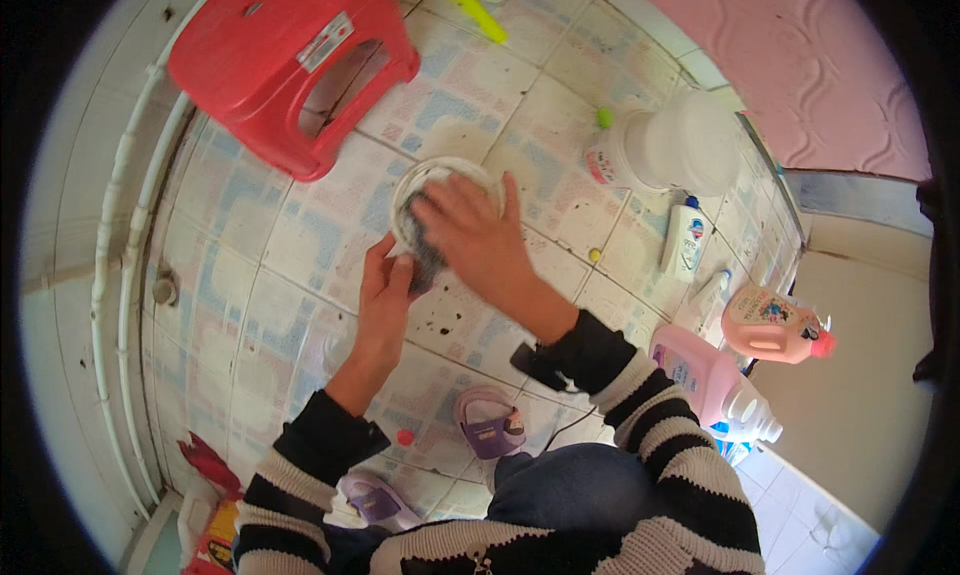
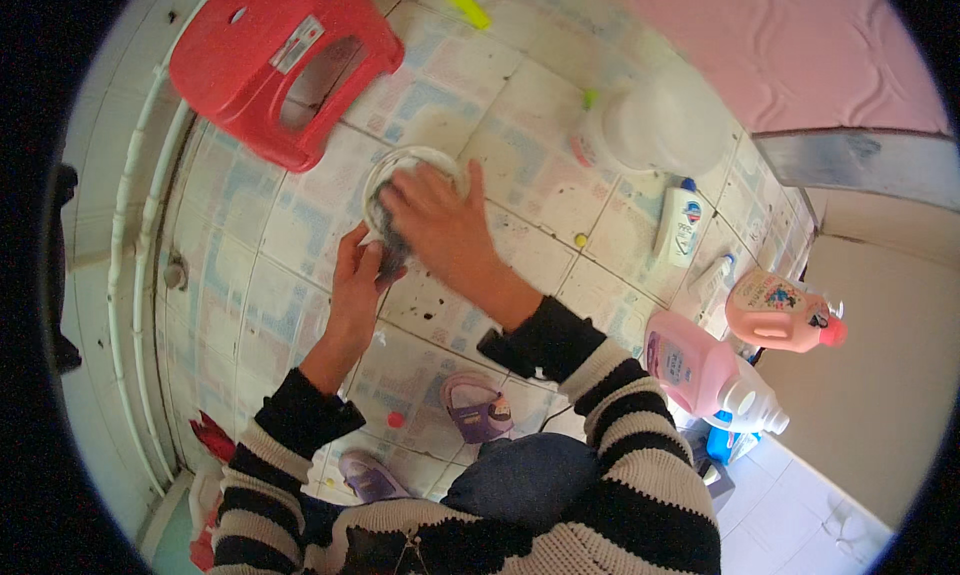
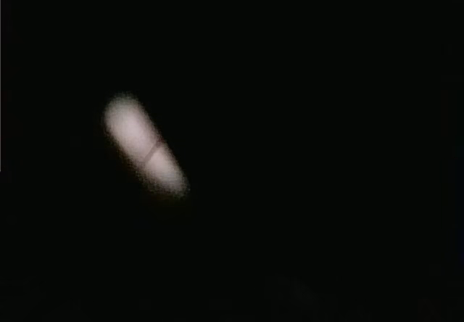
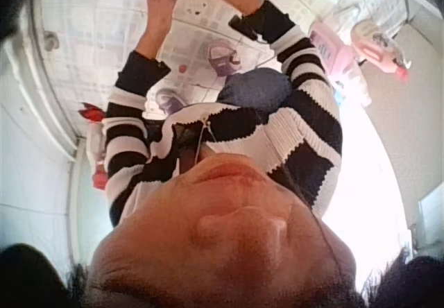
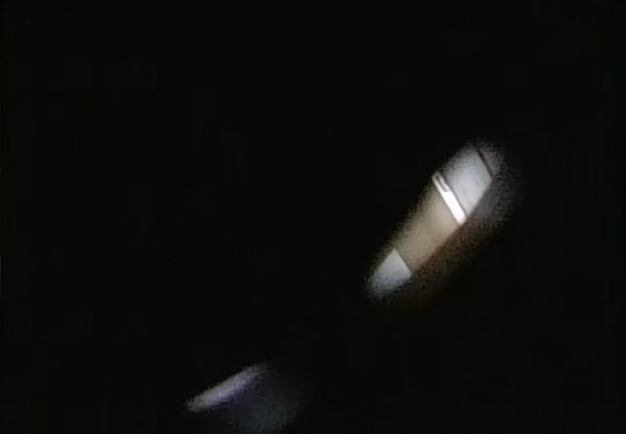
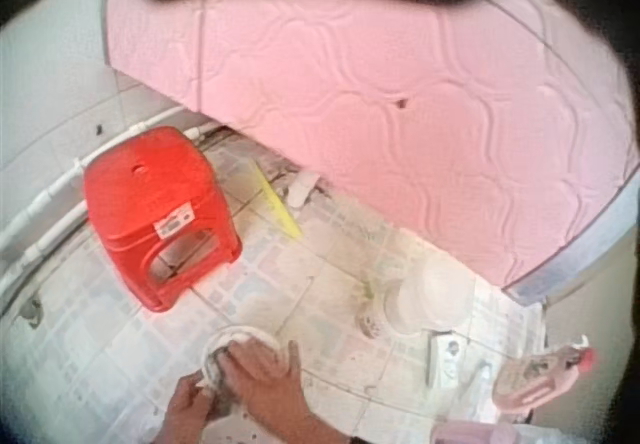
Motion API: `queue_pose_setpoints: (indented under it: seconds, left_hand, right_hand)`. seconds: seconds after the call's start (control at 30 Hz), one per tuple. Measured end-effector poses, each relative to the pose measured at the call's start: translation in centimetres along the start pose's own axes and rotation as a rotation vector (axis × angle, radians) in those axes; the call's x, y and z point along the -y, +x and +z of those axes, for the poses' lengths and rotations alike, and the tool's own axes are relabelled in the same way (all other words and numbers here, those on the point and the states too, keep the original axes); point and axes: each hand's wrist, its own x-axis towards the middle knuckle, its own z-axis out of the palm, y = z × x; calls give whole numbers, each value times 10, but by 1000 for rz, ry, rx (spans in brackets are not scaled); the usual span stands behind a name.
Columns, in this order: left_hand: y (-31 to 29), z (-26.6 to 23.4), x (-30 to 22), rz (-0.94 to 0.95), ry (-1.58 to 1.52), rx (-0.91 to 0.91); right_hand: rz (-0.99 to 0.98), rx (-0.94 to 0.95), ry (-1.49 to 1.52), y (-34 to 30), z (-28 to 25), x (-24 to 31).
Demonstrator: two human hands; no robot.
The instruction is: The person cleans a bathroom by first wiping the tiled floor with a cloth, then moving a red bucket and a red stool. They pick up and reposition several cleaning product bottles and a white bucket. Finally, they use a squeegee to push water across the floor toward the drain.
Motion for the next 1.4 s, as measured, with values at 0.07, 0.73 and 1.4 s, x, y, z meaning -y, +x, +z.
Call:
queue_pose_setpoints:
  seconds: [0.07,0.73,1.4]
  left_hand:
    - [3,-2,0,6,19,70]
    - [7,-47,43,271,543,88]
    - [26,-177,26,-130,1403,-361]
  right_hand:
    - [22,-7,-84,19,3,-23]
    - [-154,153,-161,30,14,-2]
    - [-88,387,44,29,-26,-24]
